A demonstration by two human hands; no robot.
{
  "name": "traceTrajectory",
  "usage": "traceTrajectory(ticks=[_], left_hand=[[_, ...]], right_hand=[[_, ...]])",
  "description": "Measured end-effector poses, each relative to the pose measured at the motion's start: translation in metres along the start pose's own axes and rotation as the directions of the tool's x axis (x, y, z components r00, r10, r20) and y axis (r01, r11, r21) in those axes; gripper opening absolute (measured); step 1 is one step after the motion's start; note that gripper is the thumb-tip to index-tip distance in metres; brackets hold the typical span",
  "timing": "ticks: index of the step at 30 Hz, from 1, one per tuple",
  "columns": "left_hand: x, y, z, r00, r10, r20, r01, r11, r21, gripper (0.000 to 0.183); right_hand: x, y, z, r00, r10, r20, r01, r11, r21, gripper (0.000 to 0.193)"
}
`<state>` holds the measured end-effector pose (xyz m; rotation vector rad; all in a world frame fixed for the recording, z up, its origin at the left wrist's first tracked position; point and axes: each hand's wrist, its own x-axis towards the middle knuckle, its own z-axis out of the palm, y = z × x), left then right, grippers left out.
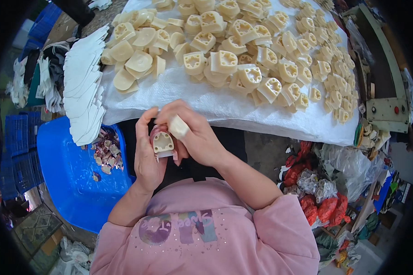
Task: Manually assembling and preparing rubber/plastic shoe sole components at a factory workbench.
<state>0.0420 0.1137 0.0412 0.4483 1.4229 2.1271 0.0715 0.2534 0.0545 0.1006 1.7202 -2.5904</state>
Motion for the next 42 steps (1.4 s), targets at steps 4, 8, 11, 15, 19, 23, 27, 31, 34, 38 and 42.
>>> traceTrajectory(ticks=[4, 8, 11, 15, 19, 23, 27, 31, 34, 38, 42], left_hand=[[0.002, 0.008, 0.015, 0.998, 0.068, 0.009, -0.069, 0.995, 0.067, 0.074], [-0.004, 0.005, 0.019, 0.981, 0.194, -0.026, -0.178, 0.937, 0.301, 0.069], [-0.003, 0.003, 0.018, 0.963, 0.256, -0.082, -0.206, 0.900, 0.384, 0.061], [0.003, 0.000, 0.017, 0.928, 0.348, -0.132, -0.253, 0.849, 0.463, 0.052], [0.009, 0.000, 0.014, 0.918, 0.318, -0.237, -0.210, 0.897, 0.389, 0.042], [0.011, 0.002, 0.013, 0.925, 0.268, -0.271, -0.196, 0.944, 0.266, 0.037], [0.004, 0.003, 0.018, 0.933, 0.285, -0.220, -0.213, 0.930, 0.301, 0.032], [0.003, 0.000, 0.018, 0.939, 0.260, -0.226, -0.212, 0.953, 0.215, 0.034], [-0.002, 0.001, 0.008, 0.986, 0.066, -0.151, -0.077, 0.995, -0.066, 0.044], [-0.003, 0.000, 0.006, 0.986, 0.159, -0.051, -0.146, 0.968, 0.205, 0.056], [-0.003, 0.000, 0.006, 0.934, 0.347, 0.083, -0.355, 0.887, 0.296, 0.055]], right_hand=[[0.013, -0.012, -0.002, 0.953, 0.274, 0.132, -0.287, 0.953, 0.094, 0.019], [0.004, 0.000, -0.006, 0.969, 0.180, 0.171, -0.186, 0.982, 0.025, 0.020], [0.002, -0.008, 0.004, 0.987, 0.064, 0.146, -0.038, 0.985, -0.170, 0.016], [0.003, 0.021, 0.012, 0.928, -0.366, 0.066, 0.360, 0.841, -0.403, 0.018], [-0.002, 0.033, 0.017, 0.936, -0.351, 0.011, 0.339, 0.896, -0.287, 0.032], [-0.005, 0.029, 0.021, 0.973, -0.232, 0.018, 0.232, 0.972, 0.029, 0.036], [-0.007, 0.025, 0.023, 0.921, -0.390, 0.006, 0.375, 0.881, -0.288, 0.029], [-0.004, 0.028, 0.023, 0.923, -0.381, -0.042, 0.358, 0.896, -0.261, 0.025], [-0.005, 0.027, 0.012, 0.996, -0.071, -0.050, 0.073, 0.997, 0.032, 0.025], [-0.004, 0.019, 0.012, 0.990, 0.135, -0.039, -0.116, 0.942, 0.316, 0.019], [-0.003, 0.022, 0.019, 0.993, -0.121, 0.002, 0.110, 0.914, 0.390, 0.013]])
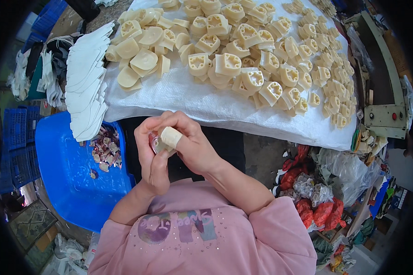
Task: Manually assembling and preparing rubber/plastic shoe sole components at a factory workbench.
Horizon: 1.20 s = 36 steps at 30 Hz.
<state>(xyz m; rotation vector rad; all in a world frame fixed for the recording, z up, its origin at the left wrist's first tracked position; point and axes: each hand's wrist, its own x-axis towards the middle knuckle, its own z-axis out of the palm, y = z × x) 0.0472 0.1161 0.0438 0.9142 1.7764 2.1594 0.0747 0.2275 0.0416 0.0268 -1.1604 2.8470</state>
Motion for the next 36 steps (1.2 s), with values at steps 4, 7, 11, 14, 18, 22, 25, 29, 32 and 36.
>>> traceTrajectory(ticks=[4, 7, 11, 14, 18, 22, 25, 29, 32, 36], left_hand=[[-0.002, -0.002, 0.001, 1.000, 0.006, -0.028, -0.006, 1.000, 0.005, 0.053], [0.001, 0.000, 0.000, 0.974, -0.210, -0.089, 0.197, 0.971, -0.139, 0.054], [0.016, 0.009, -0.004, 0.891, -0.448, -0.071, 0.384, 0.828, -0.410, 0.057], [0.017, 0.007, -0.014, 0.933, -0.352, 0.075, 0.326, 0.737, -0.592, 0.071], [0.013, 0.003, -0.020, 0.963, -0.254, 0.090, 0.258, 0.772, -0.580, 0.072], [0.009, 0.009, -0.023, 0.949, -0.314, -0.005, 0.314, 0.948, -0.063, 0.087], [0.010, 0.011, -0.033, 0.970, -0.185, 0.156, 0.136, 0.950, 0.281, 0.104], [0.013, 0.010, -0.023, 0.987, -0.110, 0.121, 0.101, 0.992, 0.076, 0.096], [0.010, 0.007, -0.021, 0.996, -0.068, 0.054, 0.064, 0.996, 0.069, 0.088], [0.009, 0.017, -0.014, 0.987, -0.151, 0.057, 0.153, 0.988, -0.022, 0.074]], right_hand=[[0.000, 0.005, -0.008, 0.981, -0.159, 0.112, 0.190, 0.903, -0.386, 0.016], [0.000, 0.004, -0.005, 0.988, -0.133, 0.074, 0.152, 0.881, -0.447, 0.025], [-0.004, -0.006, -0.008, 0.995, 0.085, -0.055, -0.097, 0.957, -0.273, 0.040], [-0.002, -0.011, -0.008, 0.982, 0.186, -0.019, -0.178, 0.902, -0.394, 0.053], [0.005, -0.017, -0.007, 0.997, -0.027, 0.077, 0.057, 0.910, -0.411, 0.043], [0.009, -0.038, -0.005, 0.979, -0.180, 0.093, 0.156, 0.374, -0.914, 0.021], [0.012, -0.043, 0.013, 0.994, -0.028, 0.106, 0.110, 0.200, -0.974, 0.026], [0.013, -0.034, 0.002, 0.981, 0.097, -0.169, -0.187, 0.703, -0.686, 0.027], [0.014, -0.034, 0.003, 0.972, 0.172, -0.159, -0.234, 0.705, -0.669, 0.026], [0.010, -0.035, 0.004, 0.964, 0.236, -0.122, -0.264, 0.805, -0.531, 0.027]])
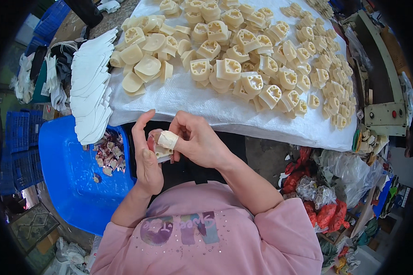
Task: Manually assembling and preparing rubber/plastic shoe sole components at a factory workbench.
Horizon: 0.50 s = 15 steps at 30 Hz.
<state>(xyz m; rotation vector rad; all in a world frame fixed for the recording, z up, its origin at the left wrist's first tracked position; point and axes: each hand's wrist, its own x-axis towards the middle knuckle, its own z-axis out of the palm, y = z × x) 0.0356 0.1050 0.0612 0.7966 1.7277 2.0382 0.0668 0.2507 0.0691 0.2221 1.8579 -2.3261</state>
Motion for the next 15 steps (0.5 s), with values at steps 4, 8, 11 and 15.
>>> traceTrajectory(ticks=[4, 8, 11, 15], left_hand=[[-0.003, -0.001, 0.003, 0.996, -0.072, -0.048, 0.070, 0.997, -0.032, 0.068], [-0.005, -0.003, 0.005, 0.993, -0.098, -0.059, 0.093, 0.991, -0.091, 0.067], [-0.006, -0.008, 0.001, 0.986, -0.109, -0.124, 0.093, 0.987, -0.130, 0.069], [-0.002, -0.006, -0.005, 0.983, -0.137, -0.126, 0.116, 0.979, -0.166, 0.070]], right_hand=[[-0.002, 0.005, -0.006, 0.997, 0.049, 0.055, -0.055, 0.994, 0.097, 0.028], [-0.005, 0.009, -0.004, 0.996, 0.045, 0.072, -0.059, 0.975, 0.213, 0.028], [-0.007, 0.016, 0.000, 0.999, -0.001, 0.052, -0.013, 0.963, 0.270, 0.028], [-0.008, 0.019, 0.006, 0.993, -0.115, -0.014, 0.112, 0.934, 0.340, 0.028]])
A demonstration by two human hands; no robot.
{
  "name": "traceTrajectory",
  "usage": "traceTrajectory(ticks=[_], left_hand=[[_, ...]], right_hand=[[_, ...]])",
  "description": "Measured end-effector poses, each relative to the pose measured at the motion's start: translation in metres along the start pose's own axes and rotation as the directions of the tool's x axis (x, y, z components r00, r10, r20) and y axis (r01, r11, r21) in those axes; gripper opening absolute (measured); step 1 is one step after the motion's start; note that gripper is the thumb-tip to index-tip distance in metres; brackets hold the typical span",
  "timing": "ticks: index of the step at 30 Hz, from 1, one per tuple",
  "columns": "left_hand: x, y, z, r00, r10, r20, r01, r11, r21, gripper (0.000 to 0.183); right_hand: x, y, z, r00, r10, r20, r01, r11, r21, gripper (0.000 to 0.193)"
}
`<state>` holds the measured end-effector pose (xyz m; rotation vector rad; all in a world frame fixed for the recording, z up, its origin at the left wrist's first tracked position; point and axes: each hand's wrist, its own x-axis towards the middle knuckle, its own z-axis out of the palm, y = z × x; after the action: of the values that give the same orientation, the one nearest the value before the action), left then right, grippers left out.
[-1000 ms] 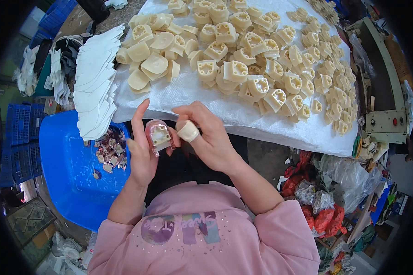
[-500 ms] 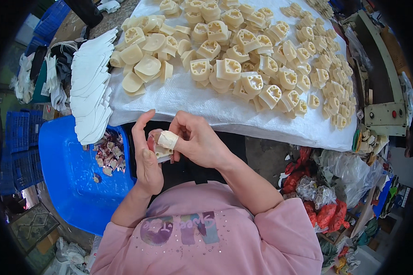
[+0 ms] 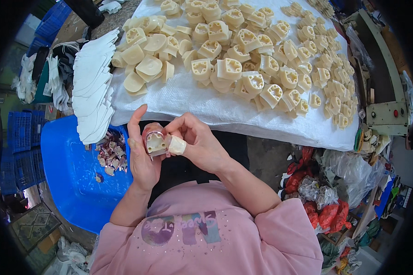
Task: Manually assembling and preparing rubber/plastic shoe sole components at a factory workbench.
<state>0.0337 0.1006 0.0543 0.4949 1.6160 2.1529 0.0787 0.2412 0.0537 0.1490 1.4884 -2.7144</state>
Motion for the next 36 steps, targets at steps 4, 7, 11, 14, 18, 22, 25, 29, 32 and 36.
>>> traceTrajectory(ticks=[4, 7, 11, 14, 18, 22, 25, 29, 32, 36], left_hand=[[0.000, -0.003, 0.008, 0.997, -0.023, -0.074, 0.019, 0.998, -0.063, 0.066], [0.003, -0.006, 0.007, 0.997, 0.016, -0.075, -0.017, 1.000, -0.016, 0.064], [0.008, 0.008, 0.006, 1.000, -0.006, -0.005, 0.007, 0.999, 0.050, 0.065], [0.008, -0.003, -0.005, 0.954, 0.252, 0.161, -0.298, 0.762, 0.574, 0.079], [0.007, -0.010, -0.010, 0.893, 0.317, 0.319, -0.450, 0.611, 0.652, 0.095], [0.004, -0.008, -0.012, 0.952, 0.259, 0.161, -0.304, 0.776, 0.552, 0.076], [0.005, -0.001, -0.023, 0.990, 0.079, 0.116, -0.122, 0.895, 0.429, 0.058], [0.005, 0.014, -0.021, 0.996, 0.061, 0.066, -0.082, 0.920, 0.383, 0.048], [0.008, 0.021, -0.018, 0.971, 0.192, 0.145, -0.241, 0.766, 0.596, 0.051], [0.013, 0.017, -0.018, 0.893, 0.350, 0.284, -0.445, 0.588, 0.676, 0.056]], right_hand=[[0.000, 0.006, 0.002, 1.000, -0.007, -0.018, 0.006, 0.997, -0.074, 0.026], [0.002, 0.007, 0.008, 0.982, -0.160, -0.103, 0.121, 0.943, -0.311, 0.023], [0.004, 0.003, -0.001, 0.979, -0.180, -0.096, 0.153, 0.959, -0.239, 0.019], [0.006, -0.010, -0.009, 0.930, -0.360, -0.073, 0.256, 0.778, -0.574, 0.021], [0.012, -0.027, 0.000, 0.994, -0.081, 0.076, 0.106, 0.502, -0.858, 0.030], [0.010, -0.008, -0.010, 0.971, -0.210, 0.112, 0.226, 0.665, -0.712, 0.029], [0.015, -0.002, -0.012, 0.909, -0.377, 0.179, 0.394, 0.631, -0.669, 0.028], [0.016, -0.015, -0.012, 0.995, 0.057, 0.084, -0.025, 0.941, -0.337, 0.024], [0.023, -0.011, -0.026, 0.989, 0.134, 0.064, -0.116, 0.965, -0.237, 0.024], [0.029, -0.006, -0.029, 0.983, 0.046, 0.179, -0.025, 0.992, -0.121, 0.019]])
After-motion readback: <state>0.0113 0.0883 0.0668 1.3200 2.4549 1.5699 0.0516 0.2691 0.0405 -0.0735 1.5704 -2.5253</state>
